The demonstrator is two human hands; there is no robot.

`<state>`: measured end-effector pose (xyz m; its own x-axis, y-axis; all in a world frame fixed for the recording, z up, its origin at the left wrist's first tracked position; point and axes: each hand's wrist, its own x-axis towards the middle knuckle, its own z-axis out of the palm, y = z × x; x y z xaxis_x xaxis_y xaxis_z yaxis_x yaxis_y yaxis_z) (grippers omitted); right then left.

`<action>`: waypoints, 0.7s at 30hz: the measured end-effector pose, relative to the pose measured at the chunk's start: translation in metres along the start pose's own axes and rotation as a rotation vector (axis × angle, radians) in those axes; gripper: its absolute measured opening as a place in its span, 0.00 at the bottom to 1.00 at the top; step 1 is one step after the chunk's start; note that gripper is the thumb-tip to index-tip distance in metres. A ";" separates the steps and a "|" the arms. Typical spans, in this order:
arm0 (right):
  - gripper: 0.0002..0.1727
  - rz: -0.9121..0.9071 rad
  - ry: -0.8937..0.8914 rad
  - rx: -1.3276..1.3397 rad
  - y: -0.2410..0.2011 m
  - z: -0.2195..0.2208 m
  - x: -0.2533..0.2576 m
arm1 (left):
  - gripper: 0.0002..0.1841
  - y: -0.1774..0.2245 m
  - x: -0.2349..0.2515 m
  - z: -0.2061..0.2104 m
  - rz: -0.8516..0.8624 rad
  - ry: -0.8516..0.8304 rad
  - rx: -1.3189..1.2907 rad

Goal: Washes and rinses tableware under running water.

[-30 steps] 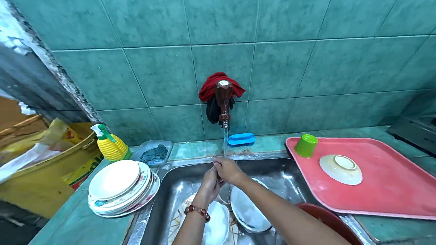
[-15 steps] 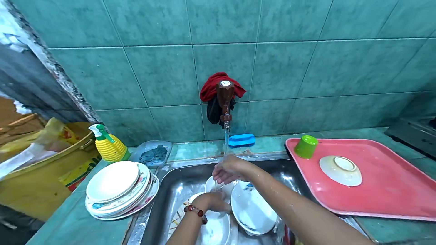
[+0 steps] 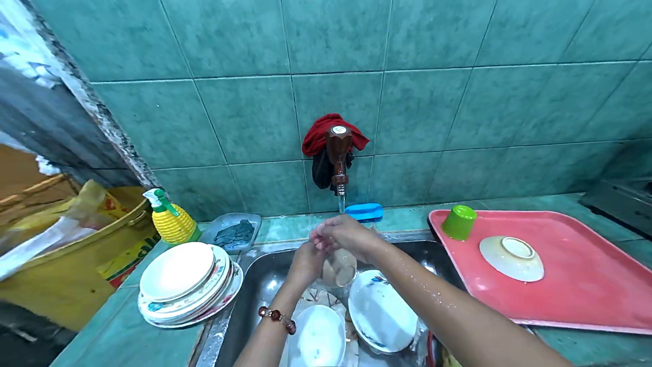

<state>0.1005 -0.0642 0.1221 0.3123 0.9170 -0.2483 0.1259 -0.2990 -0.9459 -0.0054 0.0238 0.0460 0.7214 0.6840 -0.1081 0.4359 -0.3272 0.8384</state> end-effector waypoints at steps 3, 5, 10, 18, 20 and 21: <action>0.16 -0.096 0.037 -0.455 0.003 -0.004 0.005 | 0.17 -0.015 0.005 0.007 -0.008 0.038 -0.428; 0.23 -0.022 0.016 -0.651 0.007 -0.009 0.011 | 0.22 -0.019 0.002 0.014 -0.040 0.055 -0.724; 0.19 -0.087 0.018 -0.780 0.027 0.004 0.000 | 0.35 -0.001 -0.015 0.031 -0.308 -0.024 -1.060; 0.21 -0.186 0.085 -0.995 0.069 -0.008 0.006 | 0.39 0.000 -0.017 0.056 -0.341 0.041 -1.253; 0.24 -0.158 0.123 -0.861 0.067 0.002 0.012 | 0.40 0.009 -0.018 0.062 -0.340 0.022 -1.268; 0.21 -0.160 0.076 -0.774 0.065 0.007 0.009 | 0.40 0.009 -0.016 0.063 -0.329 0.041 -1.272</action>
<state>0.1053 -0.0732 0.0570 0.2948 0.9522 -0.0803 0.7851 -0.2892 -0.5478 0.0207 -0.0308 0.0219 0.6527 0.6400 -0.4053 -0.2374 0.6809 0.6929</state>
